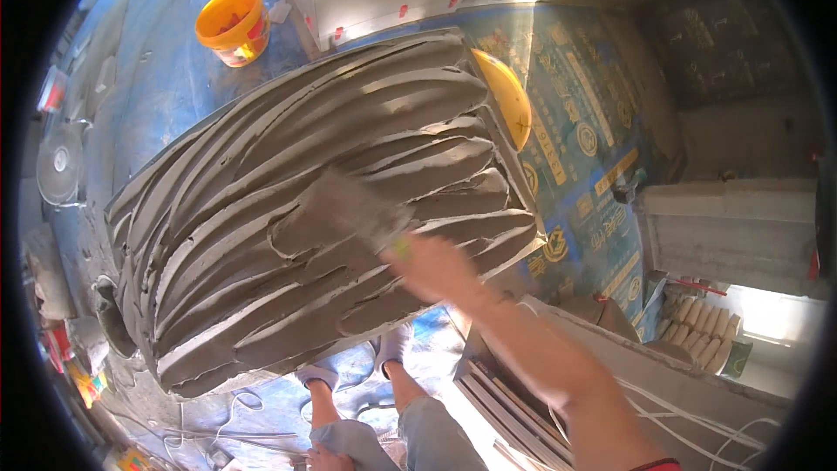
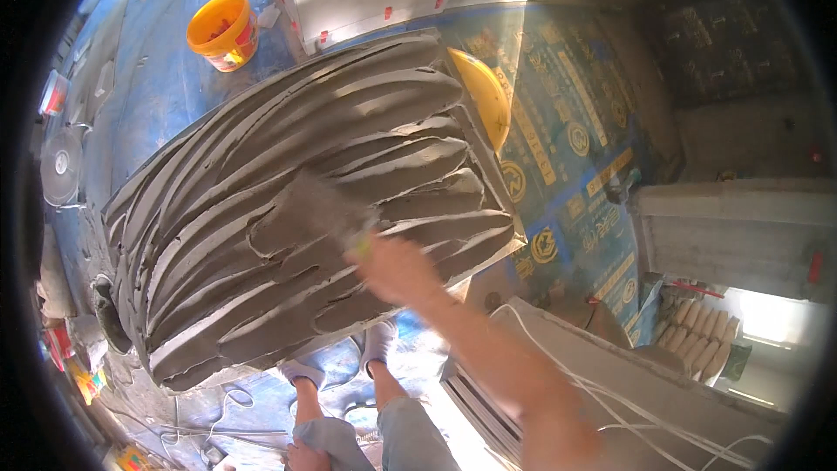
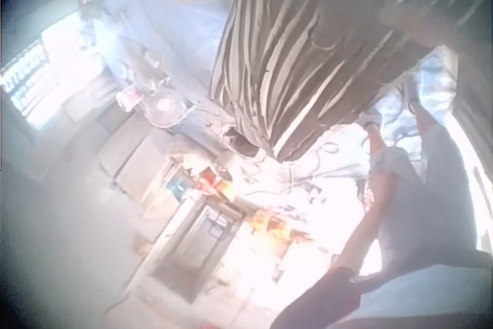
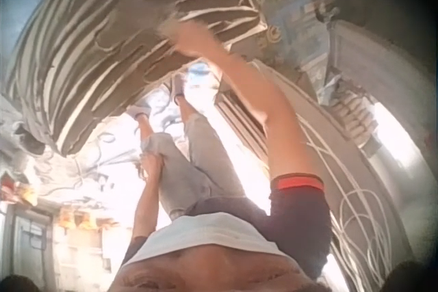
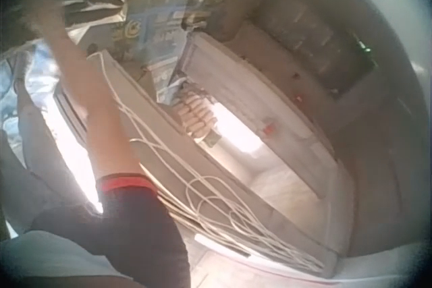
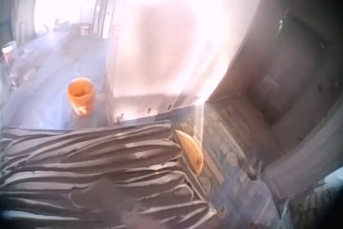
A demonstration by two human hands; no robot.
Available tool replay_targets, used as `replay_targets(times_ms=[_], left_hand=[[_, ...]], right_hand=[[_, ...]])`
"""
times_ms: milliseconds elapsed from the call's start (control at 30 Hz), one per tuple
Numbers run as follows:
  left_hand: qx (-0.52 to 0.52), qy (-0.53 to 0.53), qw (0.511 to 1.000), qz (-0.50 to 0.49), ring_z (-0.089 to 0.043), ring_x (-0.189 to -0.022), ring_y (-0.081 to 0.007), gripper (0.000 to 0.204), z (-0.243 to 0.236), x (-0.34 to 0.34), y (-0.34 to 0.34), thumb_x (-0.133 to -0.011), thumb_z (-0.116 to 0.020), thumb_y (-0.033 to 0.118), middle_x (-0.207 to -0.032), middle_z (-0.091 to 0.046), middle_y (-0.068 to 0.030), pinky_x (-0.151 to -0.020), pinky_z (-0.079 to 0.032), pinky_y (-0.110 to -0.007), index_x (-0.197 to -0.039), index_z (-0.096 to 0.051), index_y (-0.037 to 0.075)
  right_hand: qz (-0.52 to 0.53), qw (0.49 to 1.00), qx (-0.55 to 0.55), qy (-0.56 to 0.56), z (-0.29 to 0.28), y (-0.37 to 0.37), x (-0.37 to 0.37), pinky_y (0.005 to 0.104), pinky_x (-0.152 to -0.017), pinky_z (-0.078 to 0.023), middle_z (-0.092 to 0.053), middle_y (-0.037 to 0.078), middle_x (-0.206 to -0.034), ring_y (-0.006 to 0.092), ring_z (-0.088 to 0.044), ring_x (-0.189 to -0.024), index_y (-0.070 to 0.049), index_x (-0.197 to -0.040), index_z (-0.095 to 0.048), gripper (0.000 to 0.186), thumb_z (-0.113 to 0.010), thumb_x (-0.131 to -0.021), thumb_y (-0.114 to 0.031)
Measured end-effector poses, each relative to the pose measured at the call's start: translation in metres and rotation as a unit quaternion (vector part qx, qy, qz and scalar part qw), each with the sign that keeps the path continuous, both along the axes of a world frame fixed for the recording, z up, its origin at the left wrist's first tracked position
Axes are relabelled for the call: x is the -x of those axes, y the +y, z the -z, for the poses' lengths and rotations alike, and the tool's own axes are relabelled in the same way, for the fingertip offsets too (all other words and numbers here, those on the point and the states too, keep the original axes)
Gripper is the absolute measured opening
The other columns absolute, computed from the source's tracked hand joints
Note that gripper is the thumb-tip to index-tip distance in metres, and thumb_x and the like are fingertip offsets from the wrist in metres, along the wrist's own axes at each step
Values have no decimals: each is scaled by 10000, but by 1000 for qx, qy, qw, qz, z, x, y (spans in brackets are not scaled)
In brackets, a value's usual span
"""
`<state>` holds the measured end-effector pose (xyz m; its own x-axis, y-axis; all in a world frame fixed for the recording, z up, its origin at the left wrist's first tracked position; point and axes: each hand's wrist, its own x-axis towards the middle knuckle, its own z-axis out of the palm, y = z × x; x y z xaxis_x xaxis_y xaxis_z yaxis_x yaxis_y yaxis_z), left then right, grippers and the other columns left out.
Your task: The person applies mortar to a large tile using a trowel, spreading it evenly across the surface before lifting the tile and placing it onto a wall.
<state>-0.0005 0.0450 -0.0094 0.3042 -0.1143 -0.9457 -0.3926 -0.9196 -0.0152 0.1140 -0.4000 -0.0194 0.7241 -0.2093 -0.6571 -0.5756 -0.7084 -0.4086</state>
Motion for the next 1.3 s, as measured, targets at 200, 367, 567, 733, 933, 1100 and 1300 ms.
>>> replay_targets(times_ms=[200, 367, 567, 733, 933, 1100, 1300], left_hand=[[7, -3, 1000, -11, -547, -1194, -473, 464, 30, 37, 32, -933, -482, 290, -1261, -584, -327, -1002, -437, -546, -1129, -667, -87], [25, -14, 999, 21, -573, -1143, -468, 408, 25, 49, 41, -917, -518, 291, -1215, -621, -296, -983, -436, -552, -1077, -709, -32], [51, 18, 998, 24, -595, -1084, -452, 338, 61, 64, 62, -881, -583, 314, -1162, -647, -261, -933, -448, -558, -971, -758, 39], [90, -40, 992, 78, -619, -1031, -407, 280, 33, 33, 17, -847, -611, 291, -1123, -643, -284, -919, -456, -549, -843, -772, 61], [14, -65, 990, -124, -625, -1047, -414, 451, 29, 20, 49, -877, -573, 305, -1127, -643, -292, -907, -488, -500, -1086, -659, -86], [75, -106, 980, -153, -631, -1009, -436, 480, 29, 14, 77, -890, -554, 307, -1109, -643, -307, -880, -495, -510, -1108, -637, -112], [109, -84, 969, -206, -631, -972, -453, 483, 28, -9, 97, -901, -551, 323, -1085, -642, -315, -861, -497, -511, -1092, -640, -111]], right_hand=[[333, 935, 119, -29, 22, -161, 43, 474, -698, -536, -649, 208, -905, 338, -651, -790, -33, -1116, -557, 531, -462, -987, -538], [597, 741, -303, -46, 30, -123, 18, 344, -437, -454, -519, 58, -692, 161, -475, -478, -48, -975, -539, 505, -491, -980, -551], [598, 654, -464, -17, 28, 92, -69, 332, -460, -469, -532, 76, -791, 161, -524, -540, -127, -1083, -502, 545, -556, -913, -642], [422, 747, -511, 53, 67, 260, -139, 410, -523, -510, -580, 89, -706, 239, -618, -615, -69, -1143, -507, 474, -500, -982, -515], [29, 995, -76, -52, 34, 161, -116, 529, -740, -531, -682, 254, -874, 440, -675, -845, 23, -1119, -506, 391, -550, -948, -326], [316, 945, 23, -79, 16, -17, -68, 463, -611, -511, -634, 210, -759, 380, -626, -686, -12, -1041, -565, 381, -521, -982, -386], [617, 713, -317, -104, 42, -55, -97, 307, -425, -436, -511, 35, -648, 146, -495, -476, -87, -931, -539, 408, -505, -996, -488]])
